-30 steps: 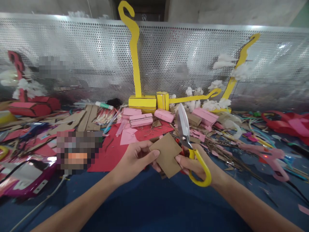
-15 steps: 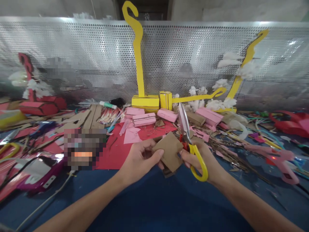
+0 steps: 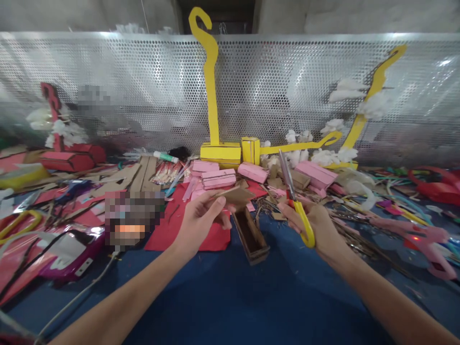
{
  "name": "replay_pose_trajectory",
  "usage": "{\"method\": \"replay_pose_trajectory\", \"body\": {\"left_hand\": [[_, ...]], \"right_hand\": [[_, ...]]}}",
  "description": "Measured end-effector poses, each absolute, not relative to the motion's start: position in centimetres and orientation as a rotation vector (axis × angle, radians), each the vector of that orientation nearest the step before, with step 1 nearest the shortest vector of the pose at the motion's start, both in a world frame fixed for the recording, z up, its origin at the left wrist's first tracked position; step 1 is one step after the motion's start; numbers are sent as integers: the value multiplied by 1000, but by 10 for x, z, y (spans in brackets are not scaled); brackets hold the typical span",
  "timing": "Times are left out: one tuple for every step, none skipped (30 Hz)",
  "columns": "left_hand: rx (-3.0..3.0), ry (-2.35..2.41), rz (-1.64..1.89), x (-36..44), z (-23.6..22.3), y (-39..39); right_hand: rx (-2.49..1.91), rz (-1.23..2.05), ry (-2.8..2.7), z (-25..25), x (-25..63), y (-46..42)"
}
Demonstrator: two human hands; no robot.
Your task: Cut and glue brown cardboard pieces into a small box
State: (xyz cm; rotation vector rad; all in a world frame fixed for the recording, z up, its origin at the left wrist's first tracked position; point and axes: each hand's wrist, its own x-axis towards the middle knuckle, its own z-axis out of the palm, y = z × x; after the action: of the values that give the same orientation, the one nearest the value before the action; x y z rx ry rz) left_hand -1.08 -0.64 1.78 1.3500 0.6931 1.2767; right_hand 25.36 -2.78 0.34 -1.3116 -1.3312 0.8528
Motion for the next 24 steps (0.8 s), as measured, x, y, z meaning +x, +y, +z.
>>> {"method": "replay_pose_trajectory", "body": {"left_hand": [[1308,646,1274,-11,17,-6],[1279,608,1278,-11,17,-5],[1265,589,1286,-11,16,-4],[1263,588,1300,-11,16,-4],[1272,602,1319,-12,17,-4],[1286,622,1331,-11,17,-4],[1302,640,1336,-11,18,-4],[1316,649,1337,-11,18,-4],[1326,651,1333,-10,18,-3],[1334,656,1328,-10,18,-3],[1342,667,1330,-10,16,-2],[1349,683,1342,-10,14,0],[1356,699,1357,-10,12,1],[1359,712,1371,-11,10,2],[1357,718,1384,-11,7,4],[1350,718,1392,-12,5,4],[1340,713,1391,-13,4,5],[1334,708,1384,-13,3,5],[1335,701,1374,-13,3,5],[1346,692,1358,-13,4,4],[1366,681,1335,-13,5,3],[1392,668,1309,-12,6,2],[1418,655,1284,-12,8,1],[1444,642,1261,-11,9,0]], "right_hand": [[-1322,857,-1339,3,253,-28],[-1329,849,-1369,3,252,-28],[-1330,825,-1420,3,253,-28],[-1323,784,-1489,5,253,-28],[-1312,730,-1566,6,254,-29],[-1307,668,-1641,8,255,-30],[-1314,608,-1706,10,255,-32],[-1335,558,-1761,13,256,-34],[-1365,523,-1811,14,257,-35],[-1400,501,-1860,16,258,-37],[-1436,488,-1911,18,259,-38],[-1469,476,-1959,20,259,-39],[-1498,464,-2003,21,260,-39],[-1523,447,-2041,22,260,-40],[-1544,427,-2074,23,261,-40],[-1564,401,-2098,24,261,-40],[-1580,377,-2117,24,260,-40],[-1593,356,-2132,25,260,-40],[-1602,337,-2143,25,259,-41],[-1609,320,-2154,24,258,-41],[-1614,305,-2165,24,256,-42],[-1619,291,-2174,24,255,-43],[-1624,281,-2181,23,253,-44],[-1627,273,-2185,23,251,-45]]}}
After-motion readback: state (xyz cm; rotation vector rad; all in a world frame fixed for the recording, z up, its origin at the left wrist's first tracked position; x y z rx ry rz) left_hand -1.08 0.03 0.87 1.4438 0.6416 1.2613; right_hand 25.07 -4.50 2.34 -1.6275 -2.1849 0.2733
